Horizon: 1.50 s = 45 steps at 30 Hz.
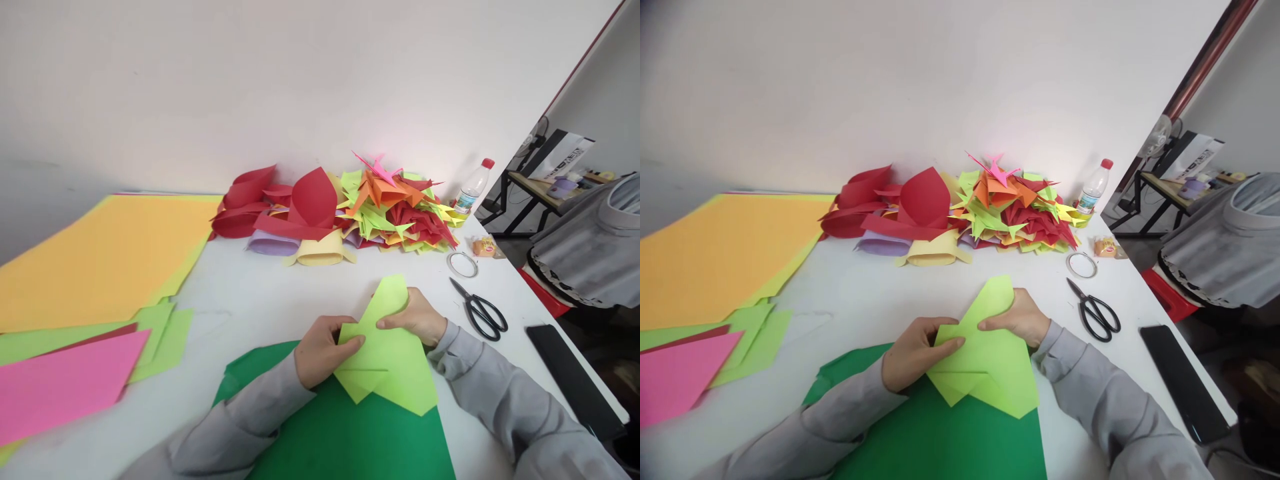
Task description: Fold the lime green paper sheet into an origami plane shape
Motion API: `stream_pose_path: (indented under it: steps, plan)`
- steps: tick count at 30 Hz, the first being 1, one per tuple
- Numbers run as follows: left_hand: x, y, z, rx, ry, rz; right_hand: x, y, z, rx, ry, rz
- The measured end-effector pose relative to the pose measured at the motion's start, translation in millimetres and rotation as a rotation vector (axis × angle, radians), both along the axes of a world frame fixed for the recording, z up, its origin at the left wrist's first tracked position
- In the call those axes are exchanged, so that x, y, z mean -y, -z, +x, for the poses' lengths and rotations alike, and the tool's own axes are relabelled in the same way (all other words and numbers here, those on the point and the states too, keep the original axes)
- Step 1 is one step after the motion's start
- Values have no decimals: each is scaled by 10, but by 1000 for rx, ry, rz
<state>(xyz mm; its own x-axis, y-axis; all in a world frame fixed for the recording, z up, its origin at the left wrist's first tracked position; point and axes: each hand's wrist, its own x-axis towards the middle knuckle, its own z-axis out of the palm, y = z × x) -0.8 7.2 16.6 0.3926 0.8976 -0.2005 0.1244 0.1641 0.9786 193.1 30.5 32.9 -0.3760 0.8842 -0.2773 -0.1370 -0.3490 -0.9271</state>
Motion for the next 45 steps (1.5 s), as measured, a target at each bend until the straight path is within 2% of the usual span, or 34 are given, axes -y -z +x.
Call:
stream_pose_path:
  steps: [8,14,21,27,34,40,45]
  plan:
    - [-36,15,-19,148,-27,-54,-63,-56,56,-36,73,-9]
    - [-67,10,-39,131,-80,-68,-120,-70,125,-34,152,-4]
    - [-75,19,-13,165,-302,-68,-139,-24,130,-78,222,-12]
    - [-75,33,-17,137,-242,-68,-143,-1,121,-77,244,-11]
    - [-62,52,6,113,-280,-39,-134,-8,105,-82,282,-15]
    - [-60,28,21,80,-171,-40,-123,3,91,-107,278,7]
    - [-60,48,-11,94,-222,-22,-127,-5,98,-116,261,8]
